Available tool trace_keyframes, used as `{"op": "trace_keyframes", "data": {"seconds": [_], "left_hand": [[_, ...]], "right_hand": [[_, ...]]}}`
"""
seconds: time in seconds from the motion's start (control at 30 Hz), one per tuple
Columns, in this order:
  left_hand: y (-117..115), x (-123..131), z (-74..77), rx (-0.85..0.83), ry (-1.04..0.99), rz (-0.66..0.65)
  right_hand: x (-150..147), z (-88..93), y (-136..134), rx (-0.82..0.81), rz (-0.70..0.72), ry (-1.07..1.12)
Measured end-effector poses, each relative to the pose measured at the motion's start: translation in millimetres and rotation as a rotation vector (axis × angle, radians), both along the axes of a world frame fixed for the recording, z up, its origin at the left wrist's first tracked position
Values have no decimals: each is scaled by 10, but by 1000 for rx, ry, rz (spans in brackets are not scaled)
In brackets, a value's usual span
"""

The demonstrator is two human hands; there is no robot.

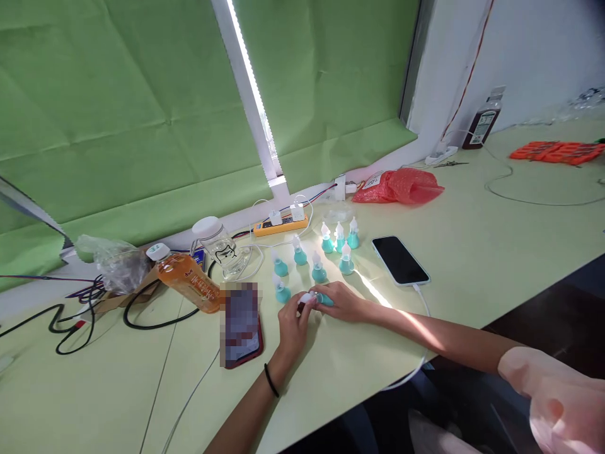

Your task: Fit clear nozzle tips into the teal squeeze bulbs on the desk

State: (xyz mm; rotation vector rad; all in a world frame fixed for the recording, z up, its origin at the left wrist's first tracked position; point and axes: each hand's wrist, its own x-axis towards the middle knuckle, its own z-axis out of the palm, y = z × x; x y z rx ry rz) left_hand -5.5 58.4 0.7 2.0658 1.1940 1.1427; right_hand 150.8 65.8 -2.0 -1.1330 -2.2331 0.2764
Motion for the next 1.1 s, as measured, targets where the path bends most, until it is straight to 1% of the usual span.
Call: {"op": "trace_keyframes", "data": {"seconds": [0.23,0.3,0.37,0.47,0.53,0.6,0.77,0.87,0.9,0.97,1.1], "left_hand": [[44,-29,-98,181,1,18],[55,-40,-117,197,-27,23],[62,-44,-112,119,-66,24],[62,-36,-77,-71,-133,41],[62,-25,-56,-128,-137,62],[63,-12,-51,-125,-54,88],[72,13,-98,-48,374,116],[70,20,-123,-24,471,118],[68,20,-124,-24,463,117],[61,18,-114,-32,377,103],[47,15,-63,-71,35,56]], "right_hand": [[3,-6,10,-15,-20,-8],[-2,-18,13,-32,-30,11],[-7,-27,12,-45,-40,51],[-6,-20,9,-36,-79,149],[1,-7,10,-16,-123,221],[9,3,15,-2,-155,267],[2,-29,20,-22,-141,308],[-16,-44,20,-92,-111,383],[-20,-39,21,-119,-93,418],[-25,-11,23,-161,-58,482],[-30,58,10,-279,56,537]]}}
